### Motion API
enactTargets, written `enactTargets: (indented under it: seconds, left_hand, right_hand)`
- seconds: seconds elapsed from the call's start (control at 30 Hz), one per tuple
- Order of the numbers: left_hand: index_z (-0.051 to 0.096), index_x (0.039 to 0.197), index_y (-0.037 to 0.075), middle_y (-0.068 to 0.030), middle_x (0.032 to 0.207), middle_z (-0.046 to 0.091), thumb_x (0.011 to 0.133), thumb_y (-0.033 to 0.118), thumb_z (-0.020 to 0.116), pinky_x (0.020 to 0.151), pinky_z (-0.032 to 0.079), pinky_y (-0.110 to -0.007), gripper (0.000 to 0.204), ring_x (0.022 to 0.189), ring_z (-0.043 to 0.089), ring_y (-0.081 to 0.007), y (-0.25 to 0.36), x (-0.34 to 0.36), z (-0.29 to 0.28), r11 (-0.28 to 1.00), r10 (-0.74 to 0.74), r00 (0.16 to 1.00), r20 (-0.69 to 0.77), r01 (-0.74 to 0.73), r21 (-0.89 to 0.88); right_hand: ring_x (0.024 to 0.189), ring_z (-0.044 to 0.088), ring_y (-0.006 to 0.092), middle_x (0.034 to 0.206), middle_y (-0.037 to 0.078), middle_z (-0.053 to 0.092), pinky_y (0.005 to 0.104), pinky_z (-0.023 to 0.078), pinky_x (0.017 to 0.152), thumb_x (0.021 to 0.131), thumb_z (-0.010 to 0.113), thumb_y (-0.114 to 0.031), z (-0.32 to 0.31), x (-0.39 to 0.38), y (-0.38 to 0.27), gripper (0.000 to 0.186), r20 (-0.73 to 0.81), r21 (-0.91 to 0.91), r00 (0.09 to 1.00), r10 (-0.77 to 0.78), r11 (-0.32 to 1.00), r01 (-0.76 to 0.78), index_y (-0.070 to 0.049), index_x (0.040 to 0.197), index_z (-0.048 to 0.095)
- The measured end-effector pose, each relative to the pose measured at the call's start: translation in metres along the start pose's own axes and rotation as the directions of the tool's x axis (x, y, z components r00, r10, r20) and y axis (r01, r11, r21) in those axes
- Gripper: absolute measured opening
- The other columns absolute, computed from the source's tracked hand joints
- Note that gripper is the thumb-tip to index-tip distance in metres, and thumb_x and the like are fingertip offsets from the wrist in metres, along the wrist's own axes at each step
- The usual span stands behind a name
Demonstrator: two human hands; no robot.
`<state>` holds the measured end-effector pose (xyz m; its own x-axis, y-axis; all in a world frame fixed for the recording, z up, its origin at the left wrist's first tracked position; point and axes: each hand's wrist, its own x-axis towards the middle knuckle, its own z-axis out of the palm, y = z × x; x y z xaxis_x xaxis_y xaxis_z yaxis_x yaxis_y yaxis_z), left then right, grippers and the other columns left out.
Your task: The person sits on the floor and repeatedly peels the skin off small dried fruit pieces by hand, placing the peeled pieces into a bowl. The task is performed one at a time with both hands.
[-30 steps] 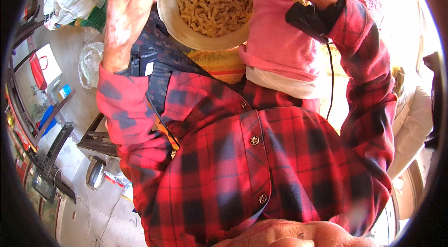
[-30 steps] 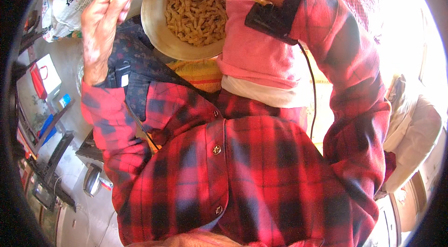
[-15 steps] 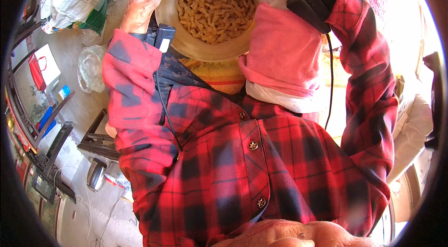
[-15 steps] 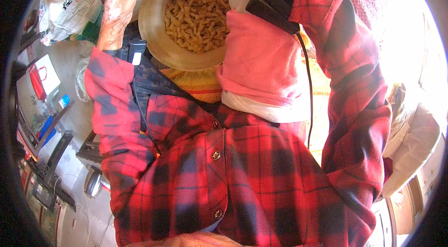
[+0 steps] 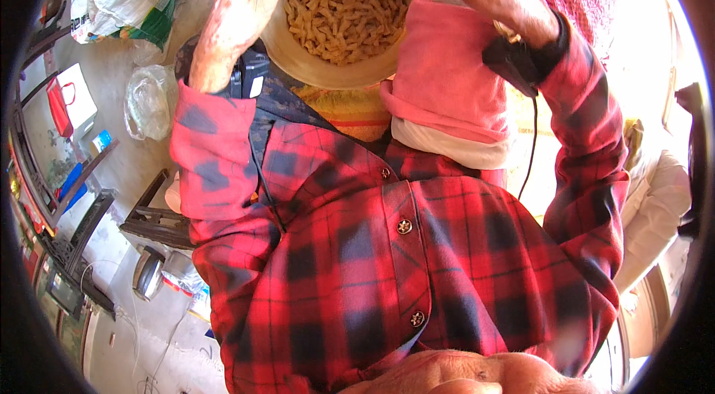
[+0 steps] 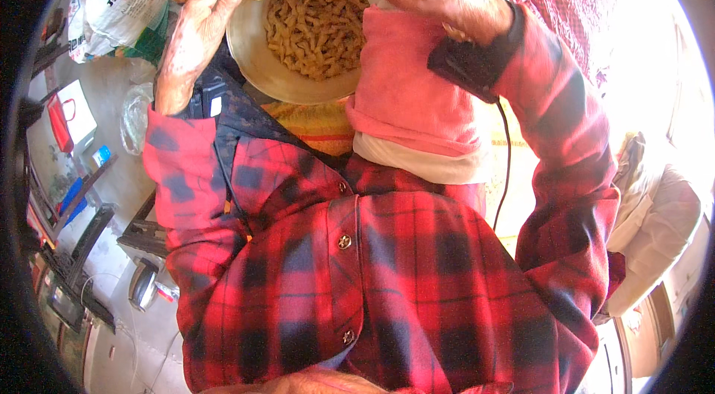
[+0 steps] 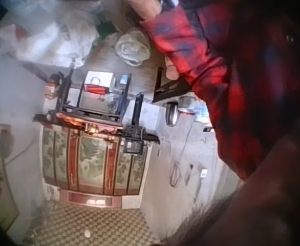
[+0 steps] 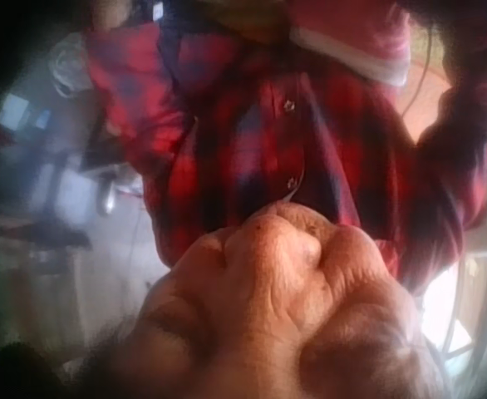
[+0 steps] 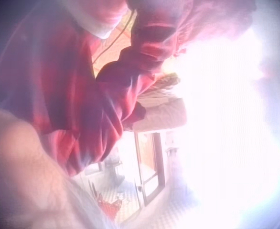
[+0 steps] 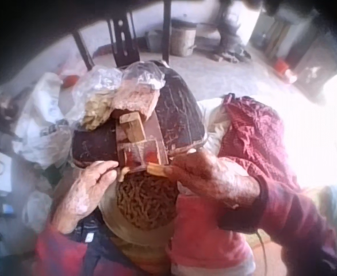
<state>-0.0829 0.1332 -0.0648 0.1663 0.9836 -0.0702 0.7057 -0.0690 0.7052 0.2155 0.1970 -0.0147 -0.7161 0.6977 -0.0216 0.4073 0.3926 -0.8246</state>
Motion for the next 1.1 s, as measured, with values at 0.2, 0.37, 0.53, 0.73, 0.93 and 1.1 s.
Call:
enactTargets:
  seconds: [0.2,0.37,0.53,0.73,0.93,1.1]
  left_hand:
    - [0.06,0.117,-0.001,-0.0176,0.111,0.064,0.095,0.021,0.061,0.089,0.049,-0.035,0.031,0.104,0.063,-0.033,0.056,-0.048,0.007,0.987,0.15,0.988,-0.038,-0.152,-0.058]
    - [0.057,0.122,-0.003,-0.0152,0.113,0.063,0.097,0.022,0.058,0.094,0.046,-0.033,0.036,0.109,0.061,-0.0256,0.093,-0.09,0.02,0.926,0.167,0.967,0.191,-0.087,-0.369]
    - [0.061,0.108,-0.002,-0.0142,0.095,0.064,0.092,0.012,0.063,0.077,0.05,-0.034,0.021,0.088,0.065,-0.0284,0.103,-0.106,0.044,0.855,0.178,0.972,0.153,-0.076,-0.514]
    - [0.06,0.09,0.001,-0.0102,0.073,0.057,0.09,0.008,0.062,0.059,0.047,-0.035,0.008,0.064,0.06,-0.0272,0.1,-0.116,0.039,0.907,0.262,0.955,0.141,-0.194,-0.373]
    - [0.06,0.082,-0.001,-0.0106,0.071,0.058,0.088,0.006,0.062,0.054,0.046,-0.033,0.009,0.056,0.059,-0.0233,0.091,-0.137,-0.017,0.968,0.012,0.984,0.178,0.033,-0.249]
    - [0.06,0.086,-0.002,-0.0078,0.069,0.056,0.09,0.005,0.061,0.051,0.043,-0.028,0.008,0.054,0.056,-0.0179,0.087,-0.145,-0.048,0.998,-0.002,0.998,0.062,0.007,-0.067]
  right_hand:
    - [0.057,0.054,0.0246,0.066,0.01,0.053,0.0374,0.044,0.055,0.095,0.059,-0.019,0.021,-0.048,-0.027,0.019,0.069,-0.429,0.964,-0.257,0.865,0.261,-0.002,0.087,0.061]
    - [0.053,0.056,0.0264,0.067,0.011,0.051,0.0365,0.045,0.049,0.087,0.06,-0.011,0.037,-0.081,-0.033,0.016,0.215,-0.356,0.822,-0.527,0.742,0.568,0.002,0.097,0.058]
    - [0.049,0.053,0.0246,0.063,0.009,0.049,0.0384,0.042,0.047,0.09,0.064,-0.013,0.052,-0.102,-0.041,0.015,0.29,-0.056,0.916,-0.277,0.951,0.305,0.0,0.096,0.064]
    - [0.048,0.053,0.0297,0.058,0.012,0.048,0.0413,0.043,0.047,0.09,0.063,-0.01,0.072,-0.106,-0.038,0.028,0.226,0.075,0.929,-0.294,0.956,0.284,0.007,0.112,0.06]
    - [0.056,0.057,0.0359,0.061,0.017,0.051,0.0458,0.045,0.051,0.09,0.052,-0.013,0.076,-0.089,-0.039,0.015,0.307,0.15,0.887,-0.344,0.938,0.312,0.001,0.086,0.051]
    - [0.061,0.062,0.0369,0.058,0.016,0.054,0.0461,0.051,0.054,0.087,0.056,-0.02,0.103,-0.064,-0.044,0.022,0.215,0.13,0.876,-0.432,0.902,0.412,0.002,0.09,0.055]
